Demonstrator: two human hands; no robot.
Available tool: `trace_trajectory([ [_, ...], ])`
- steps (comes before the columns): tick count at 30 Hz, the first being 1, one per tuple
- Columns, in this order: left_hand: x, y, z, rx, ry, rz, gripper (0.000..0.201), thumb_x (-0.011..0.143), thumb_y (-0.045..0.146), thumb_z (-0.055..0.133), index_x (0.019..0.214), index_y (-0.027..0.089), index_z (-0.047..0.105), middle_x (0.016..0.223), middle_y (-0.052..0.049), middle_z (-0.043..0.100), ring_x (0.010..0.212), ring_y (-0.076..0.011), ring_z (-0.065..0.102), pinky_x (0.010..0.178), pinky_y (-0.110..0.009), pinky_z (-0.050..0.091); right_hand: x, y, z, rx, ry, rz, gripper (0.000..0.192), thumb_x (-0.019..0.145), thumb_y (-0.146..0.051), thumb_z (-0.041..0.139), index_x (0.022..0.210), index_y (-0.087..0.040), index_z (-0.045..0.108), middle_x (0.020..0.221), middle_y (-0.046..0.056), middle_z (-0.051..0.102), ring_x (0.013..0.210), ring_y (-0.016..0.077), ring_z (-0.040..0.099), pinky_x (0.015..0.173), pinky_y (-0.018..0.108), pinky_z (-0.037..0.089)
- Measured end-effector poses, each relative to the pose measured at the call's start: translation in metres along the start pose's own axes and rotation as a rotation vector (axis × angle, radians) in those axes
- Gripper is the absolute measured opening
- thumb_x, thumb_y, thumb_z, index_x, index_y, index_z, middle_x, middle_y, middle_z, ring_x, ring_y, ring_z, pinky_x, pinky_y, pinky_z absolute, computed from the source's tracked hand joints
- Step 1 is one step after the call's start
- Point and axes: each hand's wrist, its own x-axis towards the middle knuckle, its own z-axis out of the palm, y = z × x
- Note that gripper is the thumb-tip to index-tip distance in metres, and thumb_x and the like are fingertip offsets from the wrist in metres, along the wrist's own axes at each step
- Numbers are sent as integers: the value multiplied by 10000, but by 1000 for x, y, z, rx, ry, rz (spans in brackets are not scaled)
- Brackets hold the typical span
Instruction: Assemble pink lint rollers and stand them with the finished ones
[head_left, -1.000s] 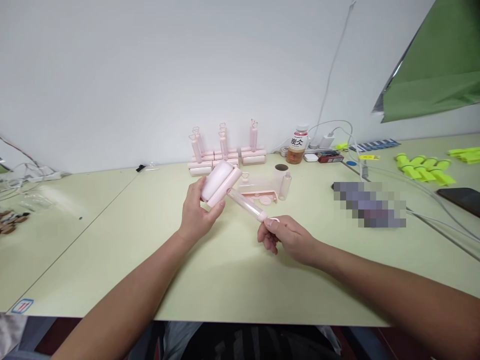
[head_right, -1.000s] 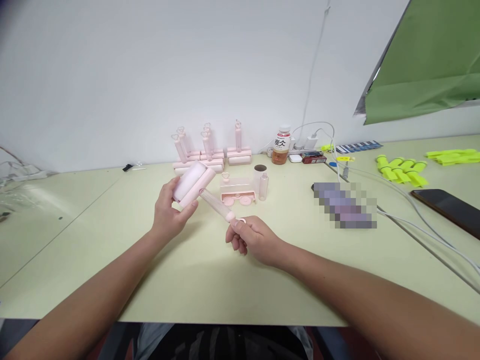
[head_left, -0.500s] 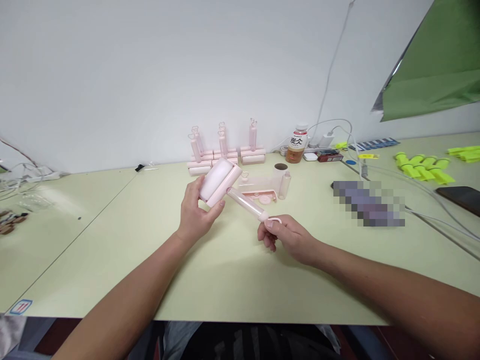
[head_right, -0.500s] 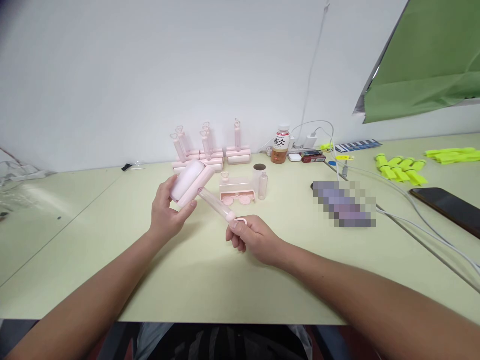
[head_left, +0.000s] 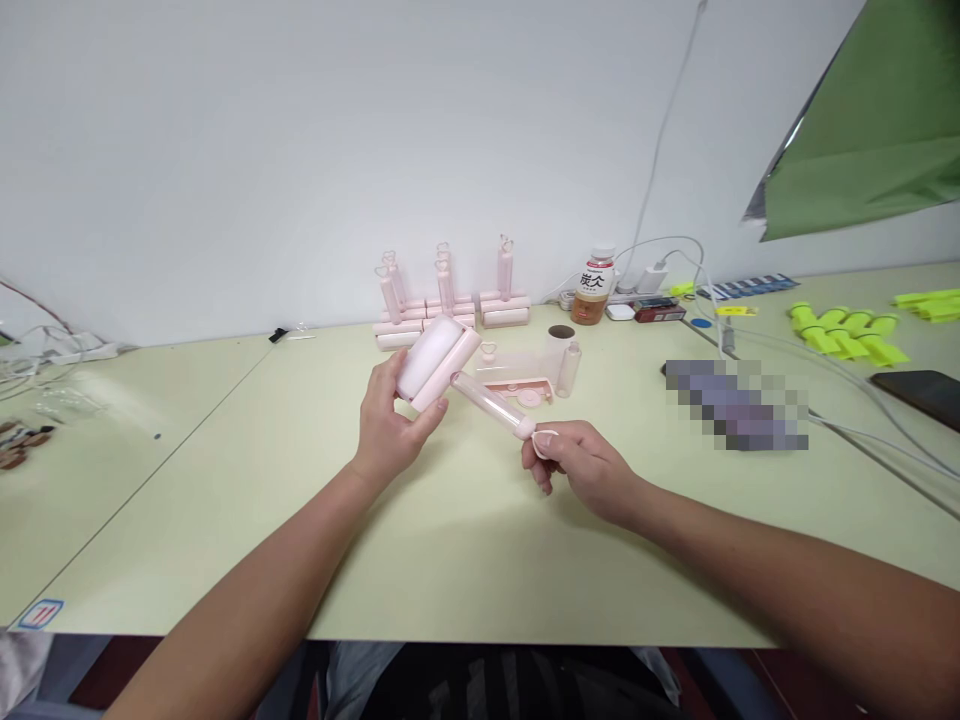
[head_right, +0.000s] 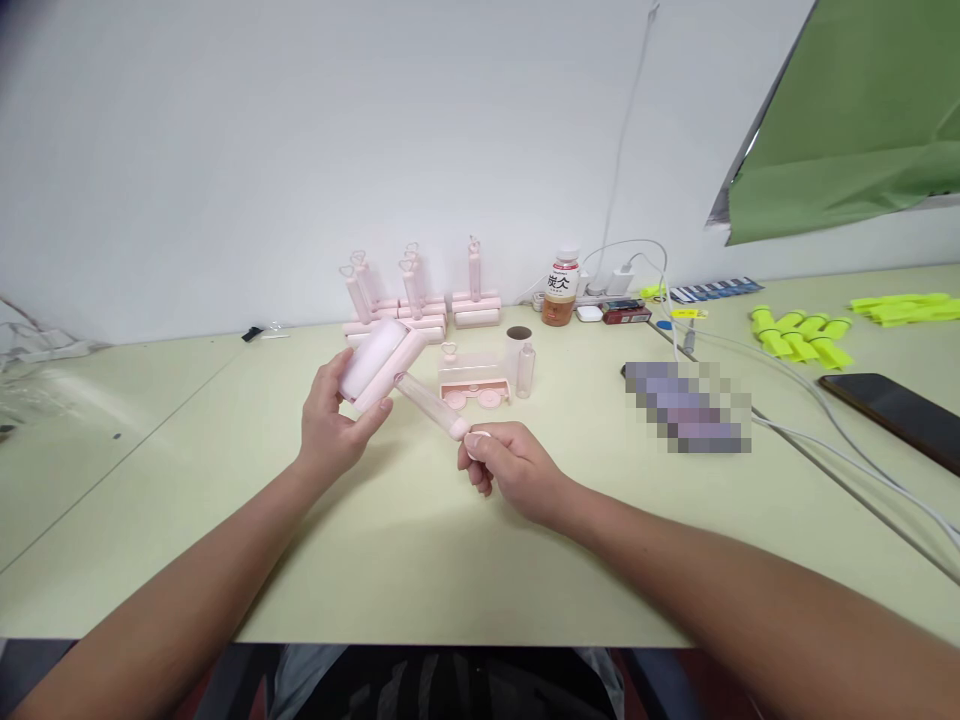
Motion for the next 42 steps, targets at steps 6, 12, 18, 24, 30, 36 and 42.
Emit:
trace_trajectory([
  [6,0,0,0,2,-20,-18,683,789,416,676,1387,212,416,1252,-118,548,1099,-259,565,811,-369,523,0,-2,-1,42,-25,16,274,796,-376,523,633,-180,624,550,17,574,505,147,528,525,290,437],
  [12,0,1,-1,-82,-90,-115,803,786,417,689,1454,244,277,1337,-142,479,1127,-265,563,852,-397,520,1,3,0,172,-18,58,255,794,-353,546,637,-173,635,513,12,565,477,142,514,498,280,428],
  [18,2,-1,1,-209,-101,-176,1027,700,494,757,1493,282,141,1365,-145,407,1134,-264,534,850,-410,522,3,1,-1,364,21,64,274,805,-365,591,627,-164,645,508,14,561,453,141,510,460,284,449],
  [24,0,3,2,-203,-150,-223,812,792,430,685,1462,283,252,1369,-139,445,1061,-230,571,813,-399,529,13,-22,-17,474,170,13,258,843,-352,588,671,-166,637,519,5,550,429,137,503,431,283,438],
  [30,-1,4,5,-203,-132,-240,556,829,334,635,1334,231,426,1275,-111,546,964,-184,620,768,-352,548,47,-55,-40,499,363,59,255,932,-296,504,725,-173,590,534,-13,533,415,109,475,409,243,414],
  [36,-1,6,5,-219,-134,-234,286,849,293,589,1125,216,585,1093,-68,642,820,-151,644,598,-258,519,110,-71,-60,453,465,250,265,958,-247,447,723,-165,537,516,-11,545,382,83,449,354,196,343],
  [42,-1,7,6,-215,-163,-188,162,863,292,568,985,212,639,1000,-39,679,744,-132,639,629,-261,525,159,-69,-67,398,498,343,301,991,-250,379,759,-150,542,536,25,594,401,103,524,378,203,405],
])
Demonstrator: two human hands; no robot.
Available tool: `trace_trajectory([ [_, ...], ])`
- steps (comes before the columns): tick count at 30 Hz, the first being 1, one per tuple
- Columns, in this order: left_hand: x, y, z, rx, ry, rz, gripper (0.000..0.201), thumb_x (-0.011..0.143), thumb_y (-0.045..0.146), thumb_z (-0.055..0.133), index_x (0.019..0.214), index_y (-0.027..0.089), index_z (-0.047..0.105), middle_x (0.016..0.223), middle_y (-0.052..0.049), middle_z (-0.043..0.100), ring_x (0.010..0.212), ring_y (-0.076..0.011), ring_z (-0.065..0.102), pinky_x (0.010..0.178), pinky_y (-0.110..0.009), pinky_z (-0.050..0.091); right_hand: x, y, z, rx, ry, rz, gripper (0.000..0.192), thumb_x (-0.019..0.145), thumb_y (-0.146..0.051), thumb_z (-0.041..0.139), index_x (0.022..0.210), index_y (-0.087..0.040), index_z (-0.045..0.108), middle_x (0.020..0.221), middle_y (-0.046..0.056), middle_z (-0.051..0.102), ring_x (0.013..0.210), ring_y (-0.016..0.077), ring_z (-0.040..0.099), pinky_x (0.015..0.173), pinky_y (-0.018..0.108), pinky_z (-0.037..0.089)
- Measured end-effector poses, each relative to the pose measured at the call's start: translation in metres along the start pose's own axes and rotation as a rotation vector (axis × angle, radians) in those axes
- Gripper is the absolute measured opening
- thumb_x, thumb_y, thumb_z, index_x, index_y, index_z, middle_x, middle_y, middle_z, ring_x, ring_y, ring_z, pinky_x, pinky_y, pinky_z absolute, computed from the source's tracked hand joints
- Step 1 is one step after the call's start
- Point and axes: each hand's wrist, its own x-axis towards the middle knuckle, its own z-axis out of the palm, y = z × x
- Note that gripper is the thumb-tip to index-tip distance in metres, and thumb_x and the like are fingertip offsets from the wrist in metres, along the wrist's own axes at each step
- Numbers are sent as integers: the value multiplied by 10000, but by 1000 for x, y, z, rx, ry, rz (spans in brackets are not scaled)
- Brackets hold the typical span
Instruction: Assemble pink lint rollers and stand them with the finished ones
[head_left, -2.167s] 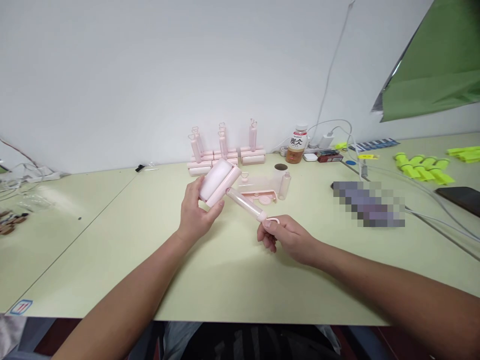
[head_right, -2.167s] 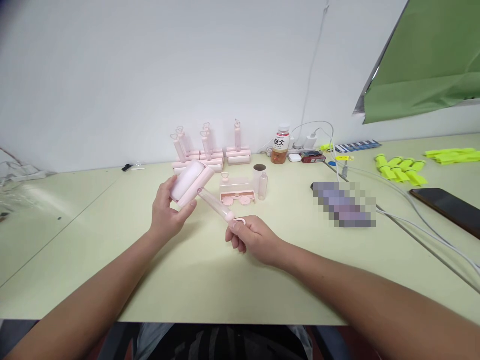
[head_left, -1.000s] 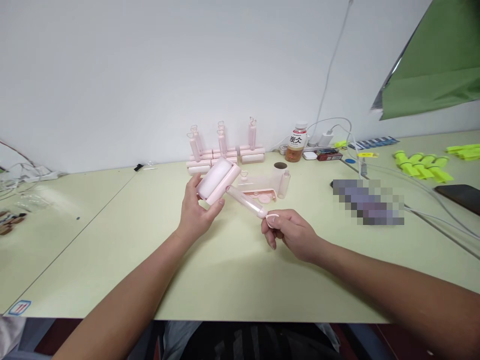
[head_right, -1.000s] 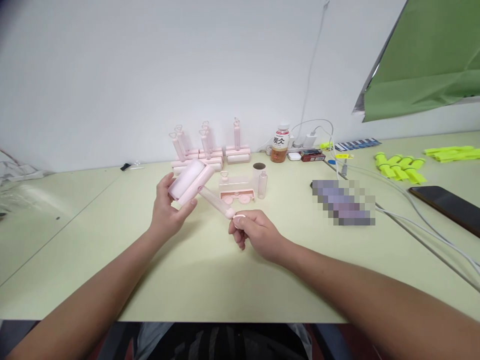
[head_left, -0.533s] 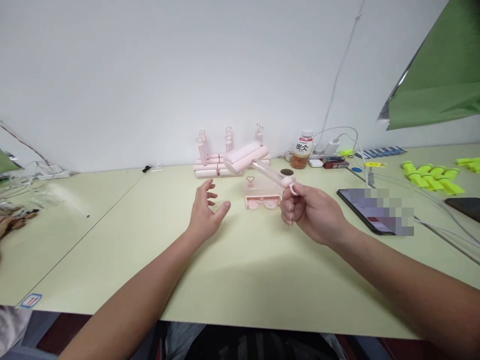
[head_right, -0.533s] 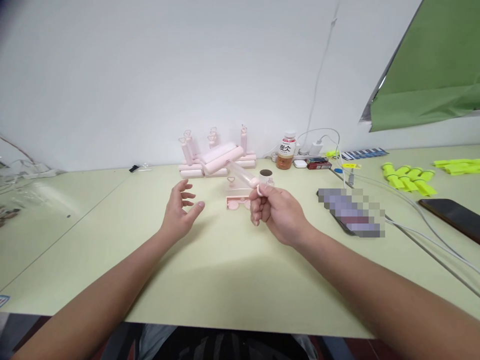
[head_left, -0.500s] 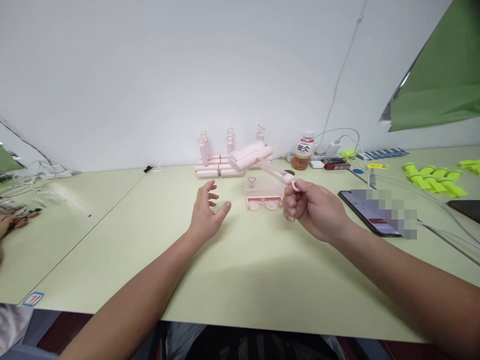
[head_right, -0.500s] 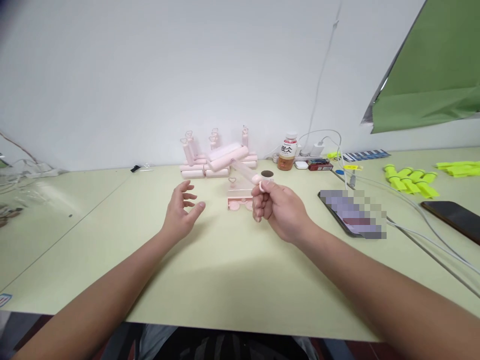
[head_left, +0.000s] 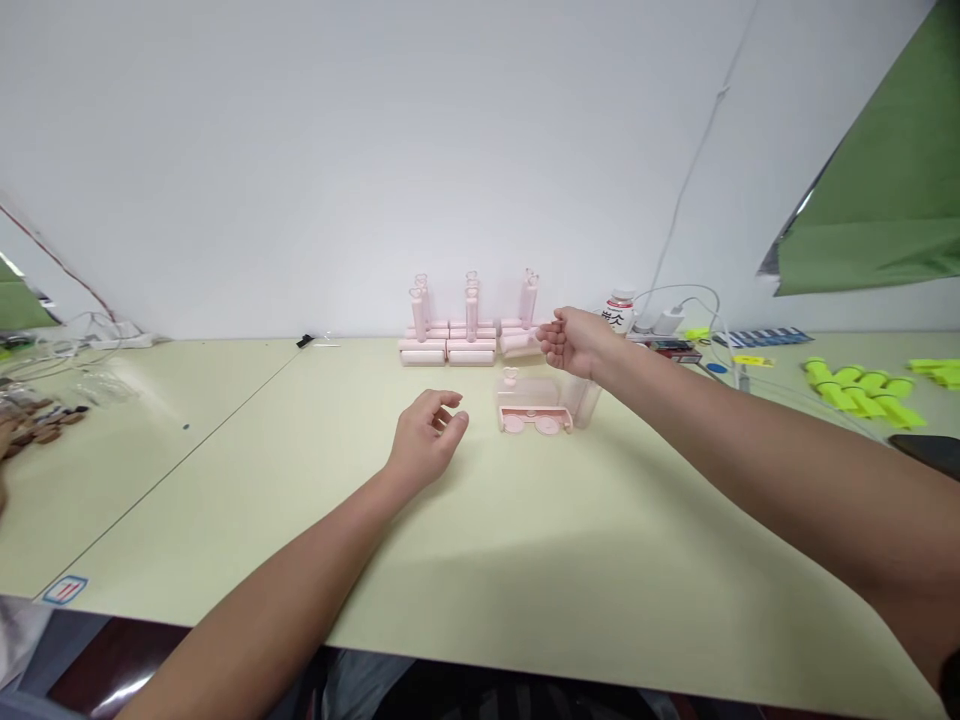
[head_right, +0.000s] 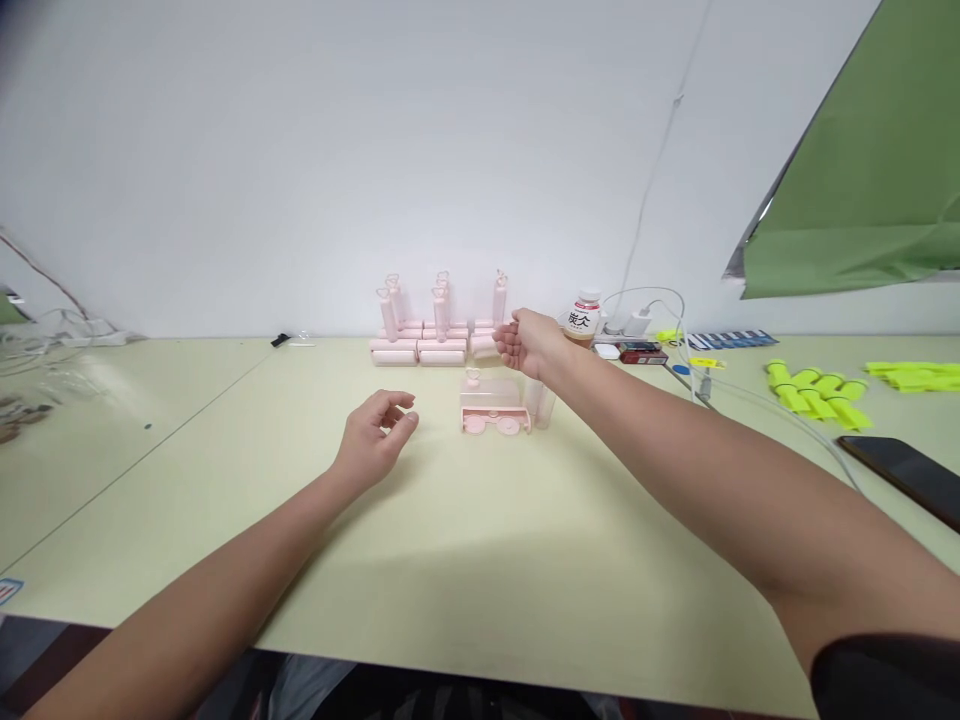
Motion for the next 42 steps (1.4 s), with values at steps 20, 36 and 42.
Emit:
trace_trajectory([
  [20,-1,0,2,-9,-88,-19,161,859,297,567,941,203,669,961,-38,695,695,-124,631,644,-269,523,45,-28,7,-491,-60,-250,36,937,-207,513,935,-182,538,743,51,683,452,98,463,433,230,434],
  [36,-1,-1,4,27,-135,-61,174,847,327,560,922,210,666,967,-38,702,707,-141,641,665,-293,527,9,-15,-40,-1558,-70,-294,252,631,-376,805,631,-202,623,608,40,607,609,222,585,535,299,371],
  [42,-1,0,2,-2,-119,-63,166,839,322,573,910,208,670,942,-39,697,694,-140,627,655,-292,517,8,-23,-36,-1473,18,-423,140,709,-224,758,706,-205,619,623,47,564,681,235,586,563,296,358],
])
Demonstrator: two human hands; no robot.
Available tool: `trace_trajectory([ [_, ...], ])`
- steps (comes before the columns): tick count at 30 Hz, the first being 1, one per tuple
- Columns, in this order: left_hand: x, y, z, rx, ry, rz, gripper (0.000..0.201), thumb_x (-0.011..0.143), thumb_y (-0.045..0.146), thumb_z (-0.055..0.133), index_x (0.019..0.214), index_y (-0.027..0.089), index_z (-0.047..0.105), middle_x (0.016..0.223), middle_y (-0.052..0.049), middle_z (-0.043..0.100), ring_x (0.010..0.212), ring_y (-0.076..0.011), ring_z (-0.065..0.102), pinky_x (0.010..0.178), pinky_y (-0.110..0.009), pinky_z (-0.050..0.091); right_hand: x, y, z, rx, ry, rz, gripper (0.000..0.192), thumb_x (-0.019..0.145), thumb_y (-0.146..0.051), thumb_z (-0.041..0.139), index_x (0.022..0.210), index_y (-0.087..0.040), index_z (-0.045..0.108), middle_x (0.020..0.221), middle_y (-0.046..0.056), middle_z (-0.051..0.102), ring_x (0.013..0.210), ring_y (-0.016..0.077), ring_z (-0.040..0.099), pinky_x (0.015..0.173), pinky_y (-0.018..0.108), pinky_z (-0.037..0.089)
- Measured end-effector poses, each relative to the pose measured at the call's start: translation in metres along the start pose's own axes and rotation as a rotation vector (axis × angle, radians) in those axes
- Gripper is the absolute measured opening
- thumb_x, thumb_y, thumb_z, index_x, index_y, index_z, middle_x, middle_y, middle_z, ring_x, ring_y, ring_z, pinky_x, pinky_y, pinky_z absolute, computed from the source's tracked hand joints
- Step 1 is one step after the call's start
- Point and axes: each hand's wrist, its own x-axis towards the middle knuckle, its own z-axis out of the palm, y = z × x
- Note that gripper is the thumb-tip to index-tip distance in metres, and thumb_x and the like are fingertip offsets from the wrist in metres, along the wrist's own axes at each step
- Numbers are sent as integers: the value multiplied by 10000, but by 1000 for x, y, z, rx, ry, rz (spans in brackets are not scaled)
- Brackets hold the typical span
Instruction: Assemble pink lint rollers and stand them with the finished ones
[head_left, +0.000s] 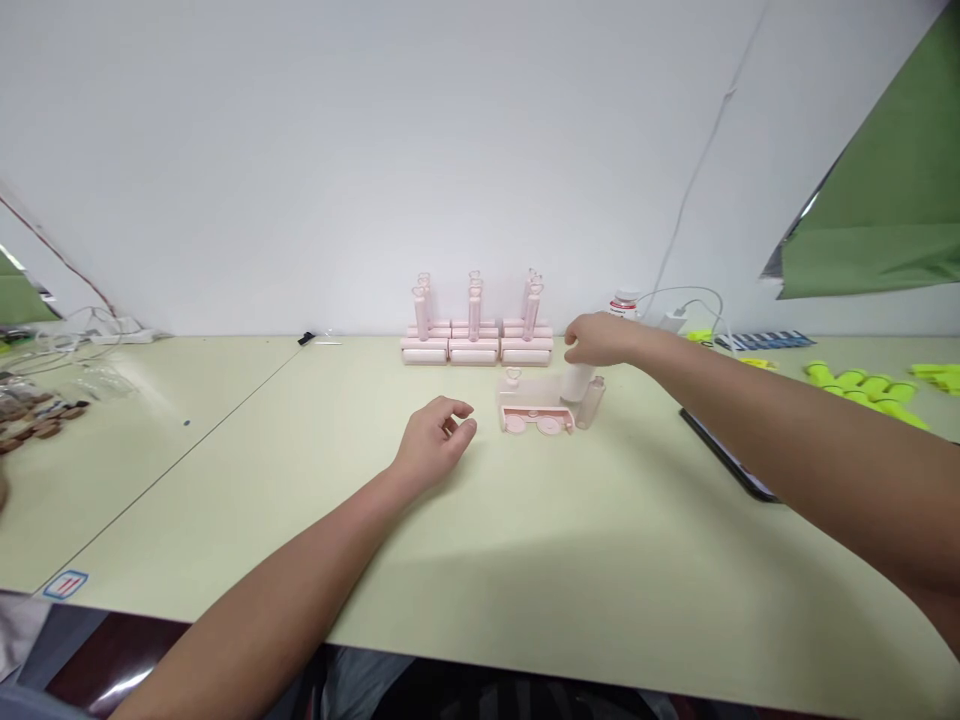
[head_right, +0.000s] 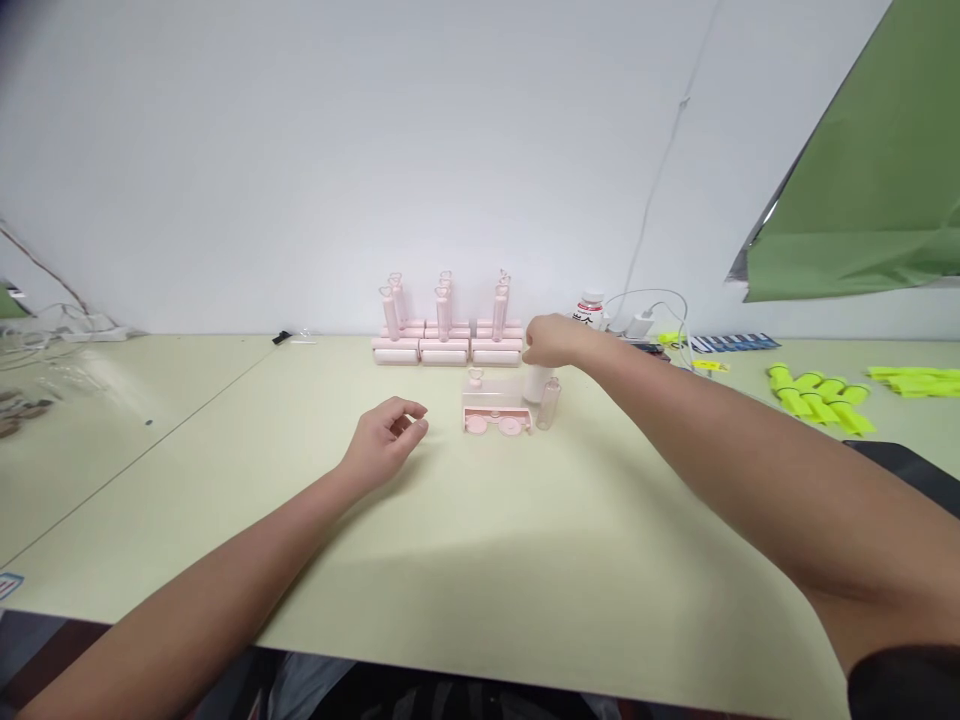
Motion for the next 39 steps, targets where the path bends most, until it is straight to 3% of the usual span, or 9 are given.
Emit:
trace_trajectory([
  [3,0,1,-1,-89,16,-35,174,839,340,587,895,203,679,858,-28,689,673,-137,606,630,-281,504,-18,-14,-23,-27,176,-37,117,746,-184,730,804,-198,629,657,58,566,704,246,580,576,305,360],
  [7,-1,8,0,-424,-97,-187,362,880,505,551,934,170,681,888,-58,679,647,-132,596,524,-252,465,-79,-51,-27,20,482,-310,140,870,-249,631,1005,-216,648,957,109,649,953,294,579,757,360,439],
  [11,-5,21,2,-846,-284,-243,576,837,656,540,1127,162,602,1027,-104,663,778,-181,642,578,-286,527,-140,-77,31,164,443,-776,153,900,-235,581,1040,-211,640,1093,130,650,1015,296,585,868,427,472],
  [14,-5,25,4,-899,-211,-298,512,785,576,647,1074,162,566,927,-70,659,771,-179,641,630,-295,525,-156,-68,78,194,321,-1005,177,941,-250,533,1080,-188,624,1228,161,611,1088,274,585,889,411,501],
  [19,-3,15,2,-380,-42,-239,352,763,437,698,975,189,566,889,-16,632,767,-164,594,647,-281,466,-142,-27,103,44,119,-575,254,949,-258,482,1147,-167,613,1225,163,632,1110,297,593,919,452,491],
  [23,-4,11,2,-165,-92,-172,335,768,389,697,1035,214,595,906,1,634,797,-170,581,677,-282,465,-131,-12,103,-157,-43,-323,247,937,-271,476,1065,-132,635,1204,195,619,1123,339,565,908,452,461],
  [30,-6,12,1,-51,-221,-91,315,762,321,678,1062,235,633,1024,-21,674,905,-217,630,754,-322,502,-140,-24,102,-187,-90,-279,205,939,-299,469,950,-170,627,1006,137,665,956,294,621,705,349,435],
  [34,-6,9,2,-27,-304,-90,297,761,301,665,1052,245,644,1010,-15,687,905,-220,642,733,-313,507,-142,-24,102,-159,-29,-290,211,926,-263,475,1047,-178,626,1107,126,633,975,269,617,635,306,391],
  [39,-7,10,2,-3,-322,-59,292,763,295,656,1050,247,654,993,-20,691,865,-218,647,699,-307,510,-137,-21,103,-122,-136,-327,166,918,-223,469,844,-182,612,931,95,618,779,203,600,619,277,361],
])
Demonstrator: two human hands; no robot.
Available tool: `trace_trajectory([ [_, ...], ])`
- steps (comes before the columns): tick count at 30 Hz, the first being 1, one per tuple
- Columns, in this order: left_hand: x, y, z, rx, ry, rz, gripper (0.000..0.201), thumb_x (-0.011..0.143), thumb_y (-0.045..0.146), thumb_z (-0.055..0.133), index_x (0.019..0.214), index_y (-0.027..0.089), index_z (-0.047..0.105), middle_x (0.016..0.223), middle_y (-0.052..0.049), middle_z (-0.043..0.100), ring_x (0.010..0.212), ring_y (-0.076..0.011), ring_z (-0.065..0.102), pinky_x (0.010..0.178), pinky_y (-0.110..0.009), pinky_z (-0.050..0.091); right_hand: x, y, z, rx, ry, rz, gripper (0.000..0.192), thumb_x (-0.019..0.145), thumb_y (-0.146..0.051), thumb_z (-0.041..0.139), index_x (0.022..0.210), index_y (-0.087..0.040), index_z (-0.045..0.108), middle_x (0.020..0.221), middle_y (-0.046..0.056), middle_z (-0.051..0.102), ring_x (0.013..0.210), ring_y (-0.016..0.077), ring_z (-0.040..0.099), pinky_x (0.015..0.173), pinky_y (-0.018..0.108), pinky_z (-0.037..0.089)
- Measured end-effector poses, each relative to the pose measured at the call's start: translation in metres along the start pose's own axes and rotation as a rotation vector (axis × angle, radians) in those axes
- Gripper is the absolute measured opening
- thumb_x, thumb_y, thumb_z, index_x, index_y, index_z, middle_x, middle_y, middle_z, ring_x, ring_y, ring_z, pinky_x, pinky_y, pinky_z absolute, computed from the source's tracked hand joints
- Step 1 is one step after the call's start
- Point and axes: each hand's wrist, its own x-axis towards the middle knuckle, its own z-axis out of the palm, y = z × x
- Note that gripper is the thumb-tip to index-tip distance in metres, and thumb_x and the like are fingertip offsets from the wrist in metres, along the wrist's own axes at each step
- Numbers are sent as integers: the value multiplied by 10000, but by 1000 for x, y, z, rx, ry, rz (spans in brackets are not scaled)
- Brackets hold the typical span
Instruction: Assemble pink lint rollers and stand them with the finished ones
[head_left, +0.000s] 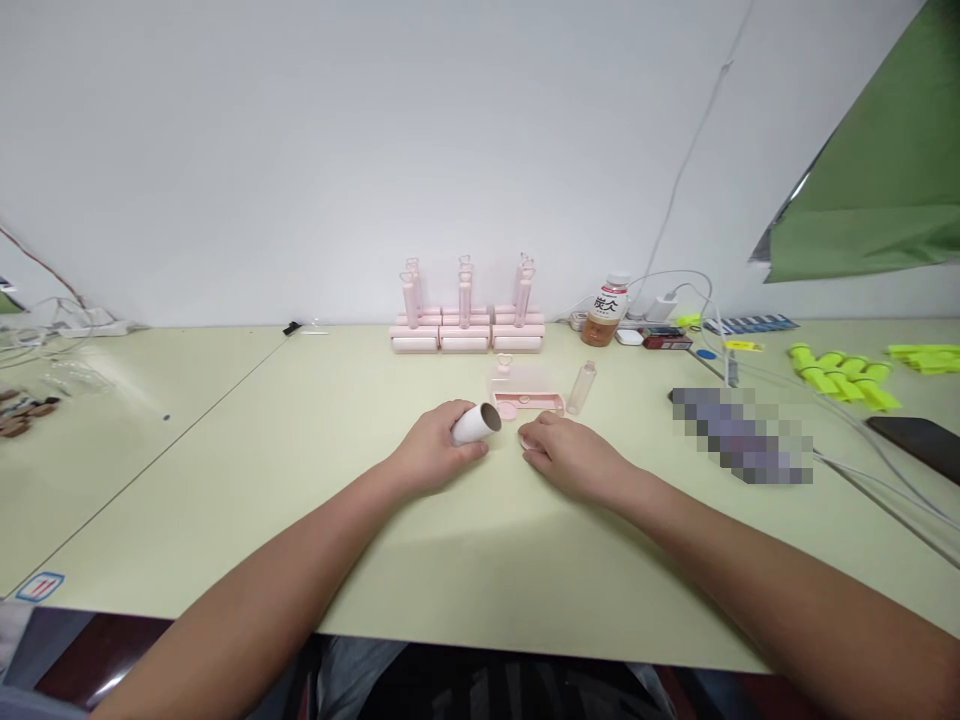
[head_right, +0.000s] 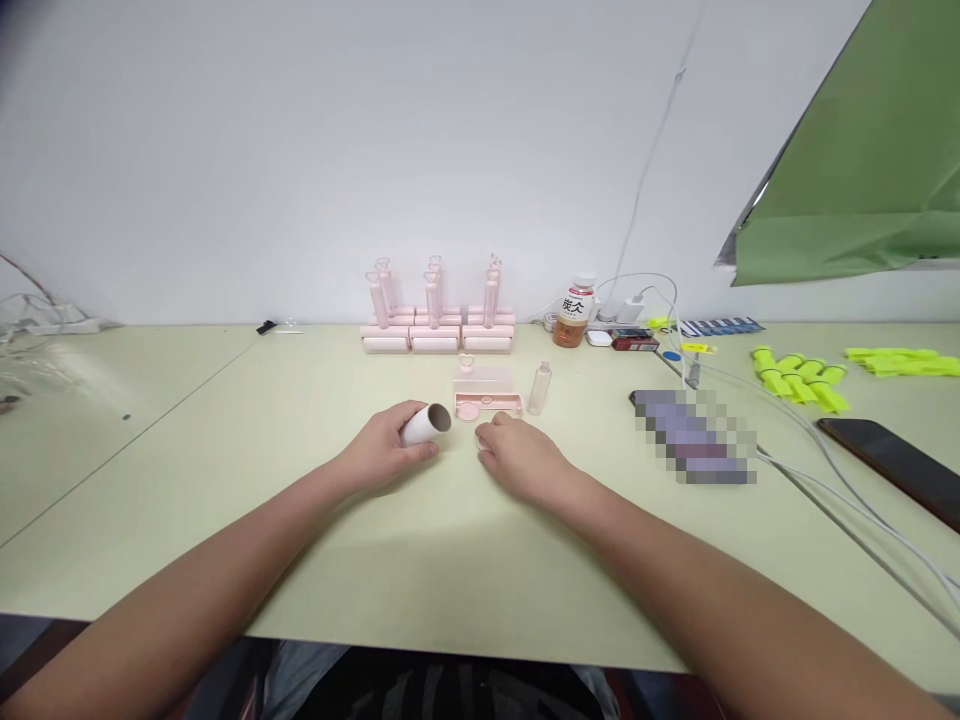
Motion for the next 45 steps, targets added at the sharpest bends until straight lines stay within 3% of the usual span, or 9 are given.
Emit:
trace_trajectory([
  [6,0,-1,-1,21,-29,2,339,769,309,649,1103,251,652,1028,-25,694,886,-226,651,723,-318,518,3,1,1,201,98,-113,229,886,-179,456,689,-190,571,728,48,591,687,191,558,635,294,378],
  [10,0,-1,-2,60,-33,36,338,766,292,646,1102,253,658,1052,-25,697,923,-232,656,763,-325,520,2,-2,5,762,173,-13,193,911,-311,495,990,-210,639,675,-10,599,577,167,567,581,299,460],
  [13,-1,2,-2,112,-60,66,364,759,282,655,1122,261,669,1066,-29,700,939,-243,655,788,-339,515,2,-7,8,1164,148,75,330,860,-374,594,1140,-202,615,610,-40,581,533,155,562,540,294,505],
  [19,-6,11,-4,63,-179,161,394,782,304,681,1176,309,670,1085,2,715,956,-232,658,796,-314,502,2,-17,13,1463,117,155,439,831,-342,622,1240,-182,625,622,-45,547,531,115,509,516,247,468],
  [22,-7,13,-4,29,-181,197,423,793,293,682,1214,315,654,1111,11,716,969,-221,661,817,-301,497,2,-18,12,1430,166,142,445,829,-312,612,1261,-204,607,680,-42,553,537,113,510,504,251,466],
  [26,-6,13,-4,52,-144,189,423,793,290,681,1215,313,659,1125,14,720,974,-219,666,814,-291,494,0,-17,13,1225,254,91,331,843,-332,584,1123,-183,676,698,-17,594,579,135,568,597,291,515],
  [29,-6,14,-3,74,-139,155,404,802,304,669,1206,306,660,1116,20,722,954,-210,669,798,-282,495,0,-15,18,1117,296,29,413,853,-412,583,1158,-152,680,747,19,647,625,164,618,658,328,532],
  [40,-7,10,-2,102,-124,110,399,806,333,669,1203,290,658,1077,8,718,931,-208,658,783,-293,495,0,-5,25,866,352,-103,470,859,-427,606,1267,-196,636,1037,84,744,895,252,693,756,379,560],
  [45,-6,10,-2,-3,-131,122,419,819,360,669,1228,270,653,1127,-18,713,963,-220,659,810,-303,500,-2,-4,20,784,358,-132,425,850,-403,615,1225,-209,660,1103,85,735,887,242,688,733,364,556],
])
